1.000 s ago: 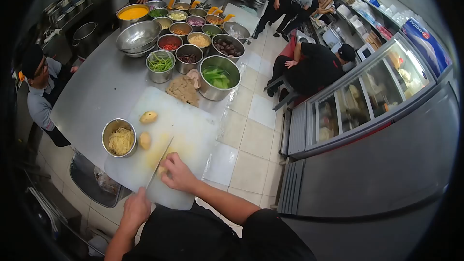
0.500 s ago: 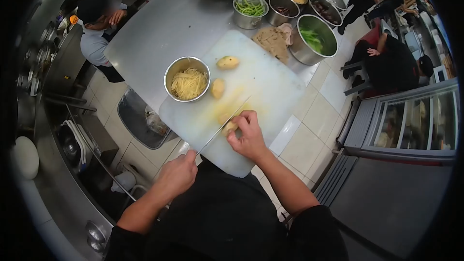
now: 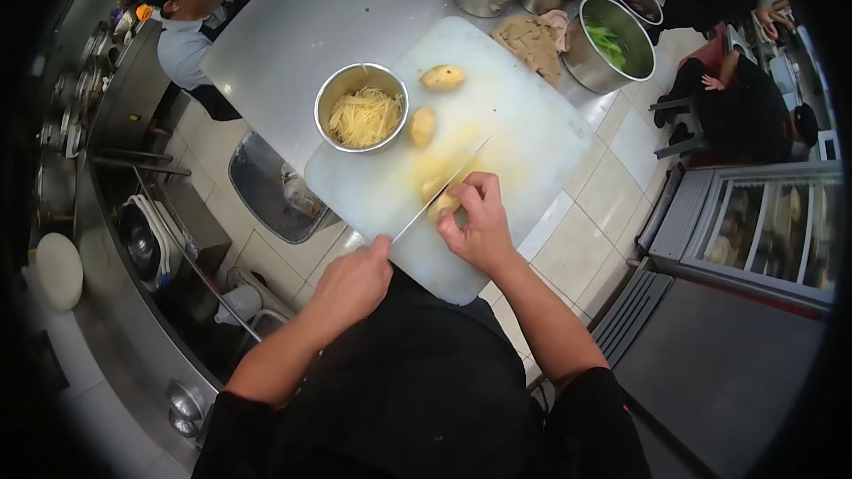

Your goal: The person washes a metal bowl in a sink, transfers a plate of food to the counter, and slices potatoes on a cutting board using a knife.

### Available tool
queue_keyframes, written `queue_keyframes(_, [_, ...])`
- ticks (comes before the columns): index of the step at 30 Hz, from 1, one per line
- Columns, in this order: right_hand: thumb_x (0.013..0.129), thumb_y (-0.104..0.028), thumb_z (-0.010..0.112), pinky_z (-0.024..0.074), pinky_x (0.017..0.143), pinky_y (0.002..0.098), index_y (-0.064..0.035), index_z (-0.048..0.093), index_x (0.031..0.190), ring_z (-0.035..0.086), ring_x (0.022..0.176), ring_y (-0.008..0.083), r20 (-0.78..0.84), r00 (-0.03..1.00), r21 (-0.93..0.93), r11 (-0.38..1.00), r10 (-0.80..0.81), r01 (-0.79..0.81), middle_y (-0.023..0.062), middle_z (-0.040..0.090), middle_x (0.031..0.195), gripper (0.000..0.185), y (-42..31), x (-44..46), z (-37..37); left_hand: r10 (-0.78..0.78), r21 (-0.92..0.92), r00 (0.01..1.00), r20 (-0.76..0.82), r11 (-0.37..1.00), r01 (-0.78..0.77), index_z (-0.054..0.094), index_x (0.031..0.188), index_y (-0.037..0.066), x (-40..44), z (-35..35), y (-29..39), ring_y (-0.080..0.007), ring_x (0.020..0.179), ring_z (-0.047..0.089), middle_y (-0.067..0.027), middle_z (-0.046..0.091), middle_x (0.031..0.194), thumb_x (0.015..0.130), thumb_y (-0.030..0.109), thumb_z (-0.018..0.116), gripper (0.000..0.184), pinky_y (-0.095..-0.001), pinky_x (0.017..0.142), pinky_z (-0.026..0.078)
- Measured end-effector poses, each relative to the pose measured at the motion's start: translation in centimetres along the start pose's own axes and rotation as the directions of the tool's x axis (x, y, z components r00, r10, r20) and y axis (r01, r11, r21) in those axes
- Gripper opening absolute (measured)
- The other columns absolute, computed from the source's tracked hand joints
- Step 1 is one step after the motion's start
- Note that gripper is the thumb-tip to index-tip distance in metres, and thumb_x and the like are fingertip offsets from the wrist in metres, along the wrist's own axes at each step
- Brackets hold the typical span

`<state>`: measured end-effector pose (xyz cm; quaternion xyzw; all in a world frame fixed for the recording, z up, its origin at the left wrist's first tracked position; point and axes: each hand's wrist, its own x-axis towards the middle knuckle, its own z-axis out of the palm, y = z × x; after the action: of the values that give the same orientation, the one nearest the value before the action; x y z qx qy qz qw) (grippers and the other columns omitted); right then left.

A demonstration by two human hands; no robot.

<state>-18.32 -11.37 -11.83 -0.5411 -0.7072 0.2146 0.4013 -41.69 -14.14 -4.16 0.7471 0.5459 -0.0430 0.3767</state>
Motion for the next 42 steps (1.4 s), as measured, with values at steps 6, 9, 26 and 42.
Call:
queue_keyframes(6, [0.075,-0.007,0.071,0.0532,0.077,0.0403,-0.0031,0.062,0.106,0.056,0.095,0.0326,-0.026,0.999,-0.004,1.0,0.02,-0.02,0.017,0.052,0.107,0.033,-0.2,-0.1,0.1,-0.016,-0.008,1.0,-0.013,1.0,0.016,0.049,0.109,0.003,-2.7,-1.8,0.4,-0.0487,0.08,0.066,-0.0237,0.066,0.091,0.098,0.017,0.051,0.018,-0.0561,0.073,0.054])
queue_keyframes(9, [0.074,-0.006,0.072,0.0532,0.077,0.0404,-0.0034,0.062,0.106,0.056,0.095,0.0325,-0.029,0.999,-0.006,1.0,0.014,-0.015,0.017,0.052,0.106,0.033,0.0,0.0,0.2,-0.013,0.002,1.0,-0.008,1.0,0.013,0.048,0.11,0.003,-5.5,-2.4,-0.3,-0.0488,0.079,0.066,-0.0232,0.065,0.09,0.098,0.017,0.052,0.018,-0.0559,0.071,0.054])
queue_keyframes(26, [0.076,-0.004,0.07,0.0533,0.069,0.0324,-0.0036,0.061,0.108,0.056,0.093,0.0247,-0.035,0.999,-0.033,0.999,-0.019,0.018,0.0152,0.051,0.11,0.034,0.3,-0.2,0.2,-0.012,-0.005,1.0,0.007,1.0,0.012,0.049,0.109,0.003,-4.8,-2.5,-0.1,-0.0472,0.08,0.066,-0.0235,0.066,0.089,0.097,0.016,0.054,0.019,-0.0548,0.072,0.054])
queue_keyframes(42, [0.076,-0.002,0.07,0.0525,0.069,0.0316,-0.0031,0.062,0.109,0.056,0.09,0.0236,-0.037,0.999,-0.043,0.999,-0.026,0.024,0.0149,0.052,0.11,0.034,0.2,-0.1,0.2,-0.014,0.016,1.0,-0.003,1.0,0.014,0.047,0.105,0.001,-0.4,-1.0,1.0,-0.0474,0.084,0.066,-0.0247,0.066,0.087,0.097,0.013,0.052,0.016,-0.0568,0.075,0.051])
